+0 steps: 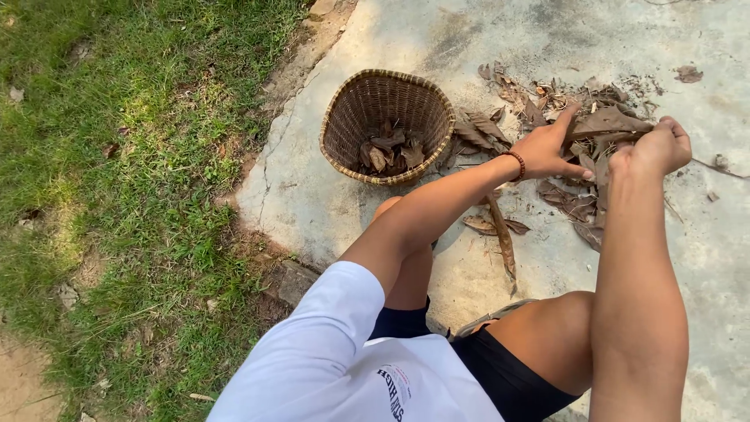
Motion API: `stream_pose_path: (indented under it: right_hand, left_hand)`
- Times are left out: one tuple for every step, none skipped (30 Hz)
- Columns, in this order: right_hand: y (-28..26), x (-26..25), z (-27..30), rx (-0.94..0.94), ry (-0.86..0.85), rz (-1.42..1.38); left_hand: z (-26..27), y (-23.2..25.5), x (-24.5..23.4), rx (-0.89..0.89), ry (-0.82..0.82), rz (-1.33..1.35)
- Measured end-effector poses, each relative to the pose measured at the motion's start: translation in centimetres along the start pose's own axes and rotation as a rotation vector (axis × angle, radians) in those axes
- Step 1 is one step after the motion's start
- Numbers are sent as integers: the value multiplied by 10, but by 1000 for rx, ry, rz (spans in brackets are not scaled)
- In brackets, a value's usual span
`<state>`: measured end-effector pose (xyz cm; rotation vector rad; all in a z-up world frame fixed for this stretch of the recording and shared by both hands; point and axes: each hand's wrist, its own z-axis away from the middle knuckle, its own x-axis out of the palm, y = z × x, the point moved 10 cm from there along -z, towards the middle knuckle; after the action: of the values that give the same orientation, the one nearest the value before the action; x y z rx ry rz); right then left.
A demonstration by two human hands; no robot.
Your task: Gathering and breaking down dry leaves into a woven basket.
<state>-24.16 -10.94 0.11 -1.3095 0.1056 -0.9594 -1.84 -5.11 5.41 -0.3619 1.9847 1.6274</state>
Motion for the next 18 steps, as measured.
stream_pose_path:
  right_hand:
    - [-3, -2, -2, -6, 7, 0]
    - [-2, -6, -3, 19, 18, -29]
    - [-1, -9, -4, 44, 29, -58]
    - [-1, -12, -6, 39, 35, -58]
    - [-2, -14, -7, 22, 27, 0]
    - [-3, -16, -9, 6, 20, 58]
    - [-4, -18, -6, 2, 27, 58]
    - [-19, -18, -1, -133, 40, 298]
    - [-33, -15, 5, -268, 55, 538]
    - [-45, -14, 27, -272, 64, 538]
    - [-88, 6, 68, -694, 53, 756]
    - [-116, 31, 121, -1120, 47, 964]
    - [-118, 30, 121, -1121, 58, 968]
    - [-107, 55, 134, -1291, -177, 1160]
    - [-88, 74, 148, -1443, -429, 1348]
    - [-86, 76, 158, -1442, -415, 1358]
    - [-66, 86, 172, -1434, -661, 1428]
    - [-44, 90, 189, -1402, -908, 1488]
  left_hand:
    - [3, 2, -2, 6, -7, 5]
    - [7, 3, -6, 26, 11, -77]
    - [10, 5, -9, 46, 29, -159]
    - [11, 4, -10, 51, 24, -155]
    - [11, 3, -13, 63, 44, -212]
    - [12, 2, -16, 75, 65, -268]
    - [9, -4, -14, 79, 59, -265]
    - [7, -8, -16, 96, 96, -304]
    - [4, -12, -18, 113, 133, -344]
    - [7, -8, -22, 120, 128, -340]
    - [8, -6, -28, 96, 134, -390]
    - [10, -4, -34, 72, 140, -440]
    - [10, -8, -35, 79, 133, -436]
    - [8, -14, -35, 58, 114, -482]
    - [6, -20, -34, 37, 95, -528]
    - [6, -20, -34, 48, 87, -521]
    - [5, -17, -35, 72, 99, -538]
    - [7, -15, -35, 97, 104, -556]
